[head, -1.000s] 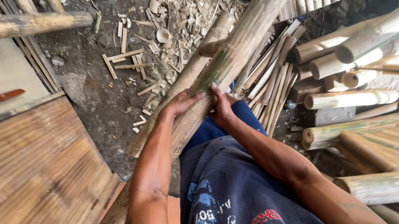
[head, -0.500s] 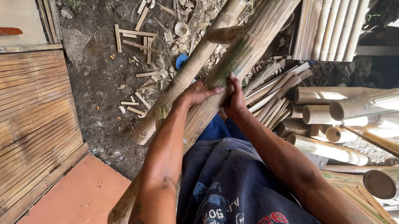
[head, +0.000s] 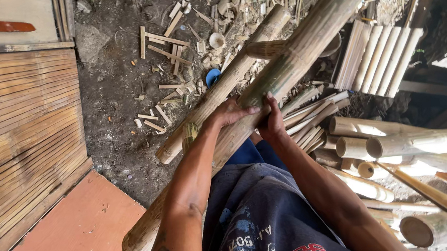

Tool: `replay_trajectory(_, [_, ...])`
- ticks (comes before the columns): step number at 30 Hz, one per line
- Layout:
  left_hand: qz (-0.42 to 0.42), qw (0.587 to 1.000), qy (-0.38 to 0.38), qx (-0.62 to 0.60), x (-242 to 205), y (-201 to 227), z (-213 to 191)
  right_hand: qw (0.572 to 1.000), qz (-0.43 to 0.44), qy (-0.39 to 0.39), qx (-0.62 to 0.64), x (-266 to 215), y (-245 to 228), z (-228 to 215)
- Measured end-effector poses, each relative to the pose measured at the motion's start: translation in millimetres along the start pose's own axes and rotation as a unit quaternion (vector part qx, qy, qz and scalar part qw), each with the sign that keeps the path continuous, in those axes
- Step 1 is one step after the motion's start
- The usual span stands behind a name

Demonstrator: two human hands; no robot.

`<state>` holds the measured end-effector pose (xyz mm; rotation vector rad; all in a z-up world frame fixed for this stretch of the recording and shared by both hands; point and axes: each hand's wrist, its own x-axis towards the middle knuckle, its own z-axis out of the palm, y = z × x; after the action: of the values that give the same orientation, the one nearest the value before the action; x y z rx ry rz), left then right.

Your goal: The person assembles bamboo pieces into a frame using a hammer and nails. They position bamboo slats, drive nails into joints, and adjust the structure while sitting on the ground.

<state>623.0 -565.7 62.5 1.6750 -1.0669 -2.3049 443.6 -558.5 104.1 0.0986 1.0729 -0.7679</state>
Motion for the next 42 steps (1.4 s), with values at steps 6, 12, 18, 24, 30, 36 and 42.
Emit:
replay_trajectory(6, [0.106, 0.993, 0.050, -0.014, -0.3, 52.7, -21.6, 0.994, -0.086, -0.059, -0.013, 18.6, -29.6, 17.2])
replay_trajectory(12, [0.181, 0.981, 0.063, -0.014, 6.1, 118.1, -45.6, 0.982, -0.158, -0.050, -0.095, 22.3, -88.8, 70.9])
replay_trajectory(18, [0.273, 0.956, 0.089, -0.053, -15.5, 207.2, -105.9, 0.896, -0.351, -0.164, -0.217, 10.5, -134.2, 135.4])
replay_trajectory(24, [0.396, 0.906, 0.144, -0.043, -11.0, 288.9, -125.6, 0.842, -0.407, -0.017, -0.353, 3.4, -176.0, 191.0])
replay_trajectory(30, [0.480, 0.855, 0.163, -0.111, 8.6, 340.0, -103.0, 0.797, -0.431, -0.066, -0.417, -27.6, -266.3, 207.1])
replay_trajectory(36, [0.454, 0.846, 0.110, -0.256, -27.4, 332.7, -49.1, 0.739, -0.432, -0.143, -0.497, -74.2, -282.1, 195.0])
replay_trajectory(42, [0.382, 0.842, 0.144, -0.354, -32.8, 288.1, 4.5, 0.762, -0.307, -0.198, -0.535, -67.8, -298.8, 167.5])
